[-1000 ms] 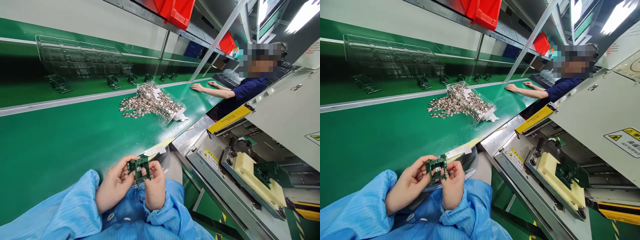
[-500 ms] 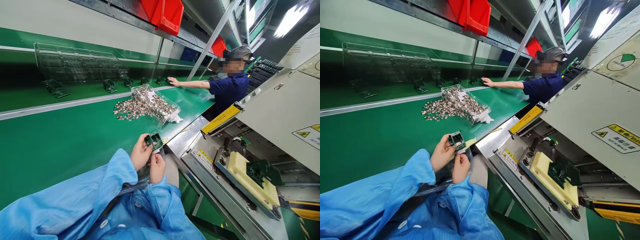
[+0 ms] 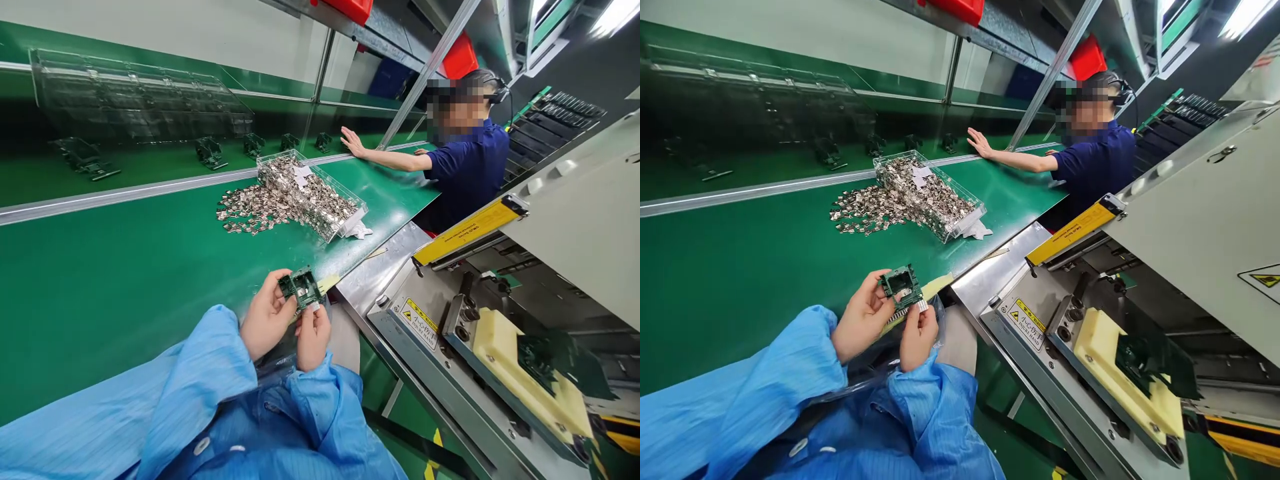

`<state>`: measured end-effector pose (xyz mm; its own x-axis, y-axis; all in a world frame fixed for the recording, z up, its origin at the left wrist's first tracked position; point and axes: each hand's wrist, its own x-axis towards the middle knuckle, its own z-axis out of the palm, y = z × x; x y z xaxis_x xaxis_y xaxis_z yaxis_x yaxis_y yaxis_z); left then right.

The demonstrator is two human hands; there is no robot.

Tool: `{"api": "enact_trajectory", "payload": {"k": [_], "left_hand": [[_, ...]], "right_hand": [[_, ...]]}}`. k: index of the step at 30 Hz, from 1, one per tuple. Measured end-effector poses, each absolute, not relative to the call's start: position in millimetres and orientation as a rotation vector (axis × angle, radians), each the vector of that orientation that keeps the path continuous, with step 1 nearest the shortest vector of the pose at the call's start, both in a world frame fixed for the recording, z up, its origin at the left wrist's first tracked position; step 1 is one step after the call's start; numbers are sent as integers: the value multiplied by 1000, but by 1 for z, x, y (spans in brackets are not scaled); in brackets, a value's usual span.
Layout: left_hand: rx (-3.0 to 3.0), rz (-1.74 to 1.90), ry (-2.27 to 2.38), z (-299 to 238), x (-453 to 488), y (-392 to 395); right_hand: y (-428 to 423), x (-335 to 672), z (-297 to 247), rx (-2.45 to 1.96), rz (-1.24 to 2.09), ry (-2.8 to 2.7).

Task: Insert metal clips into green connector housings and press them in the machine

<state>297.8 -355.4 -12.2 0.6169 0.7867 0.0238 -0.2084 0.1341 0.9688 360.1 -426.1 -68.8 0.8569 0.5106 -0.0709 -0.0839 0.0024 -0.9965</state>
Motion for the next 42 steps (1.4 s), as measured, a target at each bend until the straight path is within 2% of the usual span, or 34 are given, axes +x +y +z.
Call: {"api": "enact_trajectory", "payload": {"k": [10,19,29,33,38,42], "left_hand": [[1357,712,547,-14,290,-366],[1464,741,569,-22,293,-361],[1365,765,545,-20,295,-357],[1238,795,542,-10,286,-353],[1207,748,610,-4,247,-352],[1230,761,595,-6,227,-357]], "right_hand": [[-436,343,-75,-1406,456,-308],[-446,343,-95,-1759,175,-689],[-462,372,-98,-1811,602,-794],[-473,376,-75,-1803,677,-757],[-486,370,-19,-1649,730,-820],[-473,357,11,-1583,551,-920]]}}
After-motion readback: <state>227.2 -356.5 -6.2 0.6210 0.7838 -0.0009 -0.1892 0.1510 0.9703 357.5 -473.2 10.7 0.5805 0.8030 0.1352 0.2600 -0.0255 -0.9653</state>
